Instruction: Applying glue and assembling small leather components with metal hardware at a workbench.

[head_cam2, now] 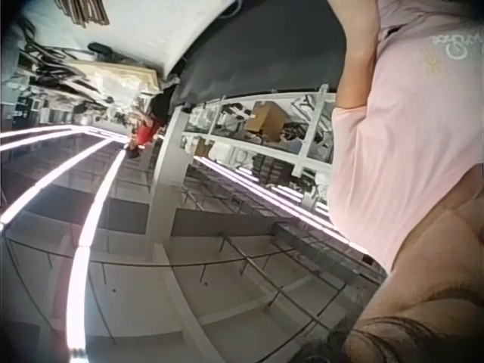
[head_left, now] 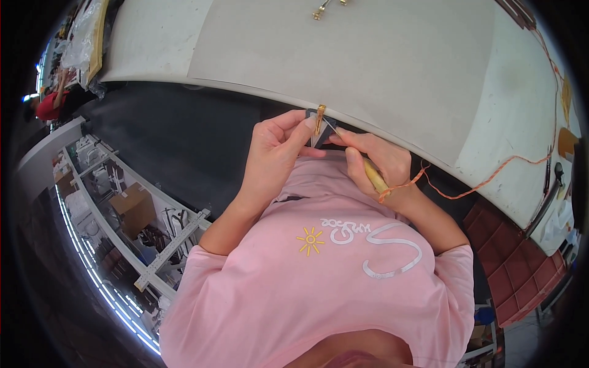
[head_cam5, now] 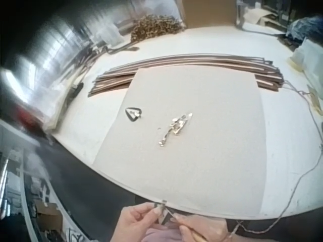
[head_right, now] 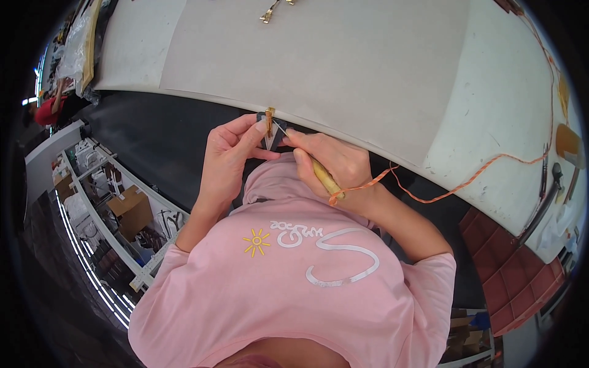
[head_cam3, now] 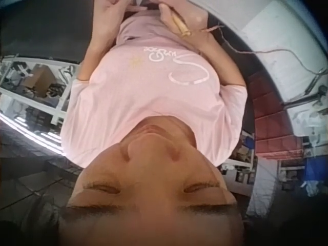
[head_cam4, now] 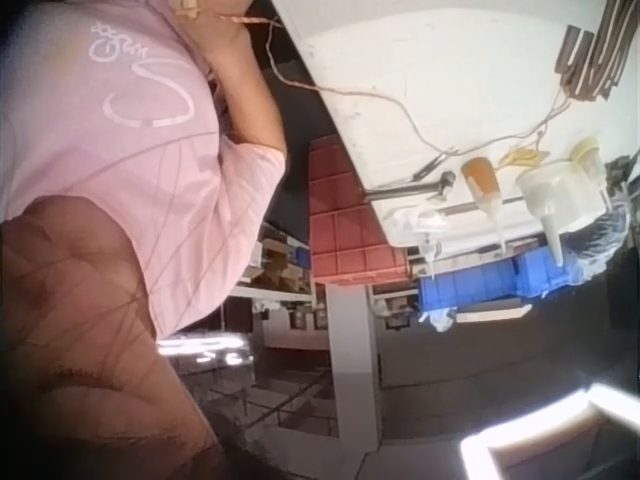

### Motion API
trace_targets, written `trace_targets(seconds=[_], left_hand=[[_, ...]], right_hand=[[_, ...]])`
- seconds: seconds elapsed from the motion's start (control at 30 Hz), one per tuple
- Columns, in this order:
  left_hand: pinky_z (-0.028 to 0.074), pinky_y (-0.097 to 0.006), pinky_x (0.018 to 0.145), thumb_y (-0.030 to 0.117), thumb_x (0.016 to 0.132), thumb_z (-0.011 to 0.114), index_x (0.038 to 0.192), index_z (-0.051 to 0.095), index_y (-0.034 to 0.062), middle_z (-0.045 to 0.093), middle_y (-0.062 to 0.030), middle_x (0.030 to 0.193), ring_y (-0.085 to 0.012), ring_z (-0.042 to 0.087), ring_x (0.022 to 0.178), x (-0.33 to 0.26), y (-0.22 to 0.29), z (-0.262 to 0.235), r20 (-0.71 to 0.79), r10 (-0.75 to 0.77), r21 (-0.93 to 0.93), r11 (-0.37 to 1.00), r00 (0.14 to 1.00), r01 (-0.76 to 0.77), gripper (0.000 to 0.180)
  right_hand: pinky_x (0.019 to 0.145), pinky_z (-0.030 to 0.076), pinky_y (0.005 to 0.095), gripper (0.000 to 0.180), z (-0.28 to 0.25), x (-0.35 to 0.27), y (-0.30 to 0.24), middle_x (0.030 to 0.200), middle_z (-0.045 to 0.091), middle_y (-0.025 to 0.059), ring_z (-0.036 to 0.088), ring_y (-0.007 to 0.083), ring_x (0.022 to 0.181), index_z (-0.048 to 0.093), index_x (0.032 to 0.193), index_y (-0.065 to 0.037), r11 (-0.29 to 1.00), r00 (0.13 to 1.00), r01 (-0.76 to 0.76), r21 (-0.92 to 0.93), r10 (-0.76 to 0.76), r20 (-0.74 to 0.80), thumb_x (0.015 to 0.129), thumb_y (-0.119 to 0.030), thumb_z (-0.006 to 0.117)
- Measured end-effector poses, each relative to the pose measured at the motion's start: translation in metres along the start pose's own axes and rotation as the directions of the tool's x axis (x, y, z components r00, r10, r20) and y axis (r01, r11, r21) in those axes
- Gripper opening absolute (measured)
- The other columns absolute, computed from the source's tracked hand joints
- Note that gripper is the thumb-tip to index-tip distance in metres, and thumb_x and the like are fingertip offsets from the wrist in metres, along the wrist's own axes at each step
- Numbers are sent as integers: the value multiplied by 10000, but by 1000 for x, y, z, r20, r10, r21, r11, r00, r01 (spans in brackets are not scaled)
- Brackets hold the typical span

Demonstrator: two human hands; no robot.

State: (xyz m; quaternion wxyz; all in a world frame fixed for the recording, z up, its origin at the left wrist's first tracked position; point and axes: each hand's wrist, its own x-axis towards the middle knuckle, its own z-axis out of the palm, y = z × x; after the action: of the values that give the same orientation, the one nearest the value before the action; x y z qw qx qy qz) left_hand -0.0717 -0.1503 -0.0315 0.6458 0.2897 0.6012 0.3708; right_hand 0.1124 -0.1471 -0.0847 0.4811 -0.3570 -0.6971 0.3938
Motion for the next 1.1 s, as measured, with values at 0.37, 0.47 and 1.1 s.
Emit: trace_targets(seconds=[0.37, 0.47, 1.1], left_hand=[[584, -230, 634, 138, 982, 565, 1081, 679, -29, 704, -66, 909, -118, 689, 810, -1, 5, 3, 2, -14, -17, 1000, 1000, 14, 225], [583, -232, 641, 145, 985, 561, 1089, 677, -27, 702, -63, 907, -118, 689, 813, -2, 4, 2, 14, -9, -20, 1000, 1000, 9, 232], [548, -226, 663, 141, 1002, 513, 1147, 650, -46, 709, -123, 1010, -153, 690, 856, -12, 50, -1, 145, 97, 6, 995, 985, -99, 274]], right_hand=[[601, 534, 274, 245, -2, 0, 4, 819, 716, 99, 668, 182, 636, 672, 1008, 44, 997, 998, 64, -44, -64, 3, 775, 106, 624], [602, 536, 276, 244, -2, -2, 3, 826, 718, 102, 668, 183, 636, 673, 1008, 44, 997, 998, 55, -55, -55, 7, 777, 104, 625], [693, 577, 325, 253, -43, 25, -51, 943, 721, 169, 720, 272, 802, 613, 1120, 44, 999, 996, 26, -39, -30, -84, 897, 22, 496]])
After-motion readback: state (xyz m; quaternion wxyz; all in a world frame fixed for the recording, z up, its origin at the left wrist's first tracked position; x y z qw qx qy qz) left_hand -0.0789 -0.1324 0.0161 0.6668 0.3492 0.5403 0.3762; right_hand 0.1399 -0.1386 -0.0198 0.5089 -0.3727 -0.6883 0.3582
